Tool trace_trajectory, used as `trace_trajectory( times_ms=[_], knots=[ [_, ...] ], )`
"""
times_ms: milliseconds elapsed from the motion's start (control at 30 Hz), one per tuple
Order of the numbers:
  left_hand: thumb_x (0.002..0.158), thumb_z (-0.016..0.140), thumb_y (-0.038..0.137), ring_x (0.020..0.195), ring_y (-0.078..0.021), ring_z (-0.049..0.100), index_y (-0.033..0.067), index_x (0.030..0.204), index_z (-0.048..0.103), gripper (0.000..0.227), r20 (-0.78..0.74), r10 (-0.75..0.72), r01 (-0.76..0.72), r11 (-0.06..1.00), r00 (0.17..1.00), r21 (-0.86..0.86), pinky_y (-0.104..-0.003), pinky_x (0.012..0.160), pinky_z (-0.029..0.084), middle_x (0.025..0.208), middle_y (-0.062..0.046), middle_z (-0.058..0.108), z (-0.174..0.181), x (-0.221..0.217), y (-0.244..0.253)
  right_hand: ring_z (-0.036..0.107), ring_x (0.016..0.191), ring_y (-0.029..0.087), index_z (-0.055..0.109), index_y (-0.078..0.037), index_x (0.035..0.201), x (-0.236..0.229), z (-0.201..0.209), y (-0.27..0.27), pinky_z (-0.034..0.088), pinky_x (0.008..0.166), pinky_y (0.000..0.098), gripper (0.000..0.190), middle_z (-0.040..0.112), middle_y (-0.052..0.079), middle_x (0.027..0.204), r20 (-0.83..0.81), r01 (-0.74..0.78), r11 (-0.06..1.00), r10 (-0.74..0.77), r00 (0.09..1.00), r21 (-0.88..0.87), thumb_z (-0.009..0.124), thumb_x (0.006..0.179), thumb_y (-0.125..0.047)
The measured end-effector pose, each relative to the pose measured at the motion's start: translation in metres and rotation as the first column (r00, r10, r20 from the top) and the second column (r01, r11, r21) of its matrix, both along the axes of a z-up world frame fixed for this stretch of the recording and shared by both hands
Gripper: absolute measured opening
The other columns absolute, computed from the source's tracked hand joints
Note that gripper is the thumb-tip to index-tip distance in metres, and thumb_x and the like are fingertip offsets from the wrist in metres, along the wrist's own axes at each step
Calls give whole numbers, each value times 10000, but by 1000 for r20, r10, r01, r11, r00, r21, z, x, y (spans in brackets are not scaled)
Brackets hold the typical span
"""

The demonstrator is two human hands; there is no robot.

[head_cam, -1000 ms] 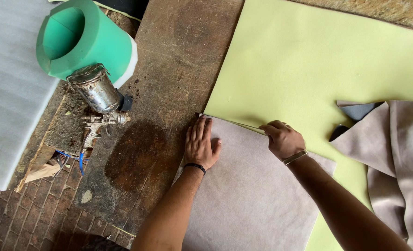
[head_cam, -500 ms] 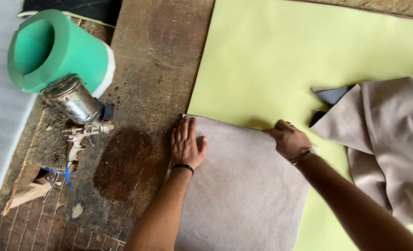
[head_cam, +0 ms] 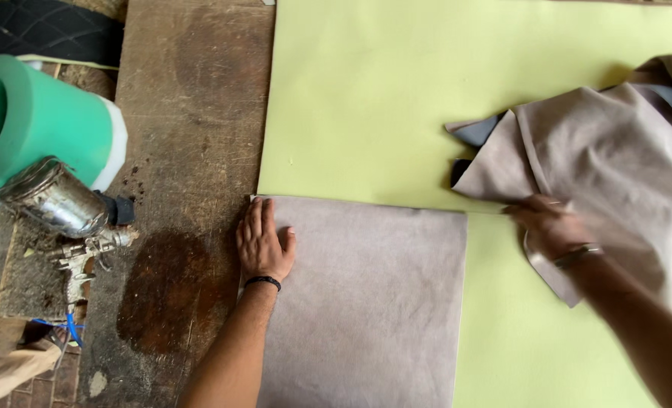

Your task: The person uses a spray gun to apply adhesive to a gray fabric piece, then places it onto a beige fabric sheet and presses it down. They repeat this process with additional fabric pieces, aligning and smoothing each layer on a wooden workbench.

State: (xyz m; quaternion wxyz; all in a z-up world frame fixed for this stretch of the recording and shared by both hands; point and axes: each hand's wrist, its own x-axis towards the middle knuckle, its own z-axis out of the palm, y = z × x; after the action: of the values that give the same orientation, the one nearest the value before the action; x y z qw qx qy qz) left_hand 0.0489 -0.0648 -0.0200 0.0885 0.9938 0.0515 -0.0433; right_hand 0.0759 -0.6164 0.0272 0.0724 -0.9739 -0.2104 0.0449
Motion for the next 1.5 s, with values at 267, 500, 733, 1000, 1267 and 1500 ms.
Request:
trace_trajectory(
  times_ms=[267, 500, 733, 1000, 1267, 1500],
  knots=[
    [958, 535, 500, 1539, -316, 254, 138, 1613, 260, 797, -35, 13, -13, 1000, 999, 2, -531, 1259, 167, 1674, -149, 243, 4, -15, -6, 623, 1377, 338, 756, -331, 1130, -41, 3, -71, 619, 1020, 343, 453, 683, -75, 1198, 94, 119, 968, -100, 991, -221, 731, 778, -48],
    [950, 540, 486, 1523, -325, 270, 129, 1607, 274, 794, 4, 3, -3, 1000, 1000, 28, -550, 1234, 183, 1680, -150, 249, 0, -4, 7, 702, 1119, 110, 745, -329, 1208, -56, 6, -128, 604, 931, 251, 399, 674, -125, 1239, 57, 228, 951, -221, 974, -211, 724, 866, -124],
    [961, 522, 483, 1543, -318, 254, 123, 1620, 249, 799, 38, -32, 30, 999, 999, 38, -547, 1249, 190, 1687, -151, 240, -1, -10, 3, 707, 975, 141, 778, -318, 1183, -93, 19, -143, 605, 735, 293, 292, 707, -71, 1138, 91, 356, 908, -344, 935, -220, 766, 918, -197],
    [986, 479, 471, 1564, -314, 189, 99, 1629, 195, 795, -53, -26, 29, 998, 998, 49, -563, 1257, 125, 1702, -168, 168, 10, -13, -3, 669, 551, 185, 650, -217, 1312, -252, -5, 0, 529, 507, 372, 396, 714, 10, 717, -86, 602, 771, -598, 797, 211, 729, 929, -283],
    [1017, 393, 580, 1561, -388, 13, 83, 1618, 86, 838, -274, -537, 510, 844, 798, -167, -543, 1237, -18, 1691, -207, 15, 42, -75, -179, 647, 408, 222, 491, -283, 1490, -276, -14, 150, 531, 426, 388, 583, 669, 39, 504, -259, 733, 674, -694, 672, 95, 652, 932, -334],
    [988, 411, 614, 1566, -365, -21, 140, 1635, 42, 883, -258, -643, 635, 762, 721, -127, -561, 1242, -36, 1705, -168, -6, 55, -106, -233, 671, 462, 259, 519, -241, 1469, -257, -10, 150, 539, 459, 411, 548, 687, 76, 559, -103, 678, 725, -670, 735, 120, 618, 942, -352]
  ],
)
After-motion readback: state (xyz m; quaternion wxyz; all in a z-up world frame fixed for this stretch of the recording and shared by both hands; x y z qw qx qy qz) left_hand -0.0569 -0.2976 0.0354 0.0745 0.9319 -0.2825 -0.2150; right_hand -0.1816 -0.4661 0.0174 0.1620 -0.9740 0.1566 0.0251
